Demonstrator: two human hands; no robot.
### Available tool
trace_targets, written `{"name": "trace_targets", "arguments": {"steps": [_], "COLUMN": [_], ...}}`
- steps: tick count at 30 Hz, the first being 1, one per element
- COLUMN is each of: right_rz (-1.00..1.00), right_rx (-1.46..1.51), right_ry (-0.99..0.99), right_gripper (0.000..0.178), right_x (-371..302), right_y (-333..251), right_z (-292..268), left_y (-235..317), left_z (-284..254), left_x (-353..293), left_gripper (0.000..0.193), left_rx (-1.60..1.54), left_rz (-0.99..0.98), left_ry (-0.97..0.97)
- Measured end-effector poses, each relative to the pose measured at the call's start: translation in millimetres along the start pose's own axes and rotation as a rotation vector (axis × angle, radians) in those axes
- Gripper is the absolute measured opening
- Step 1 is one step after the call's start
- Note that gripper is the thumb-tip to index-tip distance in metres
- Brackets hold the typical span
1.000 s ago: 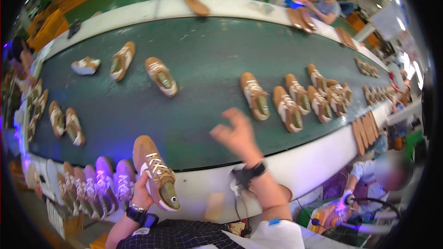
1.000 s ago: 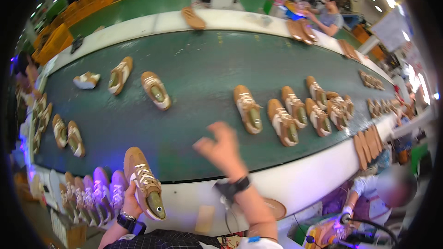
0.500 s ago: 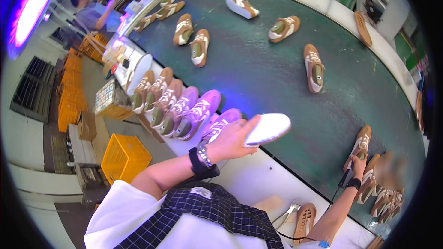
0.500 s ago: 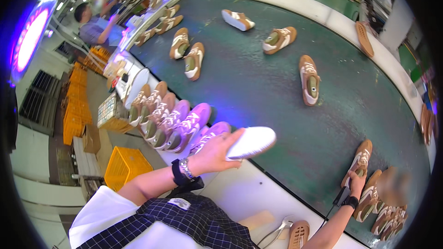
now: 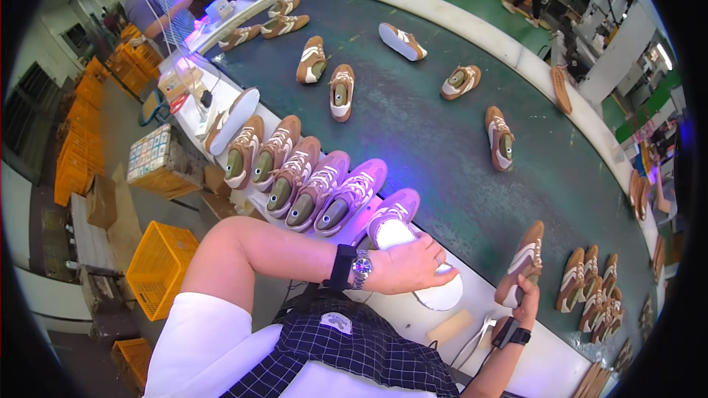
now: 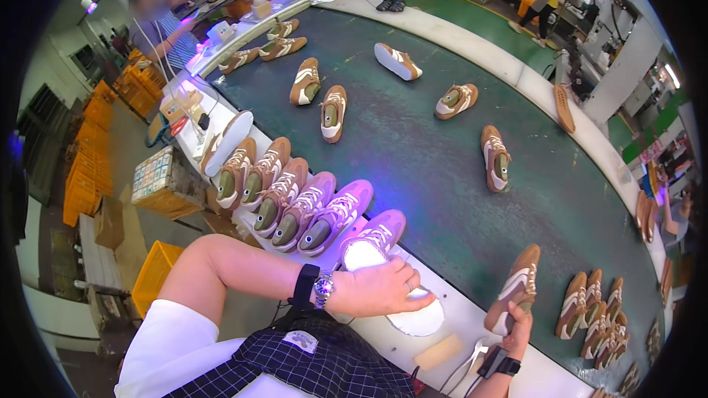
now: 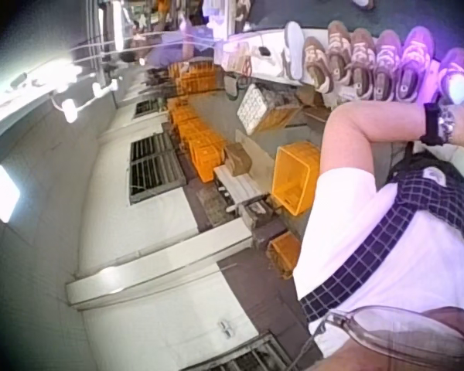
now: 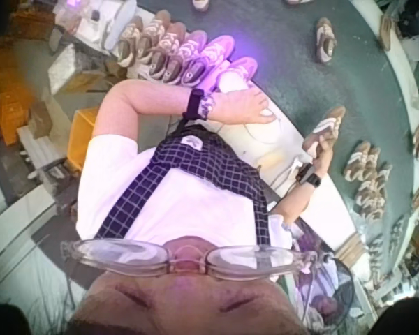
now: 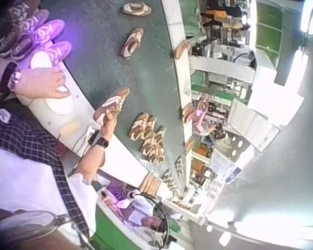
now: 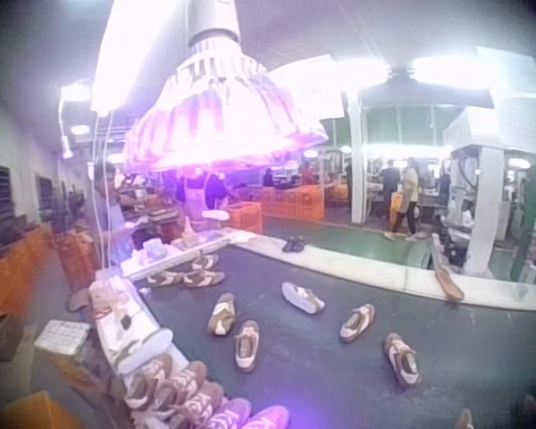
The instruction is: Inspecting manufactured shoes on a conveyor belt and adjusting a wearable sensor.
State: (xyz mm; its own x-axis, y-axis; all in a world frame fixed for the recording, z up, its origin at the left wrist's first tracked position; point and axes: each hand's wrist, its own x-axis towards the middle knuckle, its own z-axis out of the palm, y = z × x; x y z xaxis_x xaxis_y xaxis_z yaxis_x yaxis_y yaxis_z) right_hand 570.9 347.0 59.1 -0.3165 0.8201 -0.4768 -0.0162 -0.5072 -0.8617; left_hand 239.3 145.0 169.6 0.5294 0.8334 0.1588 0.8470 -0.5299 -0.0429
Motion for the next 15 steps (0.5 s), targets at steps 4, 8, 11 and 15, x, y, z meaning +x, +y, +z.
{"name": "trace_targets", "arguments": {"steps": [4,8,11,15], "right_rz": [-0.056,-0.072,-0.072,-0.095], "right_rx": [0.059,0.147,0.175,0.259], "right_ry": [-0.026,-0.048,-0.054,-0.067], "right_gripper": [0.062,0.061,0.061,0.064], "right_x": [-53,-91,-109,-134], "right_y": [12,30,44,62], "right_z": [50,89,106,125], "left_y": [8,9,7,3], "left_z": [1,-3,-3,-1], "left_x": [-34,-66,-86,-102], "left_gripper": [0.045,0.047,0.049,0.049], "left_rx": [0.046,0.034,0.038,0.014], "left_rz": [0.089,0.176,0.204,0.236], "left_ry": [0.02,-0.038,-0.033,-0.03]}}
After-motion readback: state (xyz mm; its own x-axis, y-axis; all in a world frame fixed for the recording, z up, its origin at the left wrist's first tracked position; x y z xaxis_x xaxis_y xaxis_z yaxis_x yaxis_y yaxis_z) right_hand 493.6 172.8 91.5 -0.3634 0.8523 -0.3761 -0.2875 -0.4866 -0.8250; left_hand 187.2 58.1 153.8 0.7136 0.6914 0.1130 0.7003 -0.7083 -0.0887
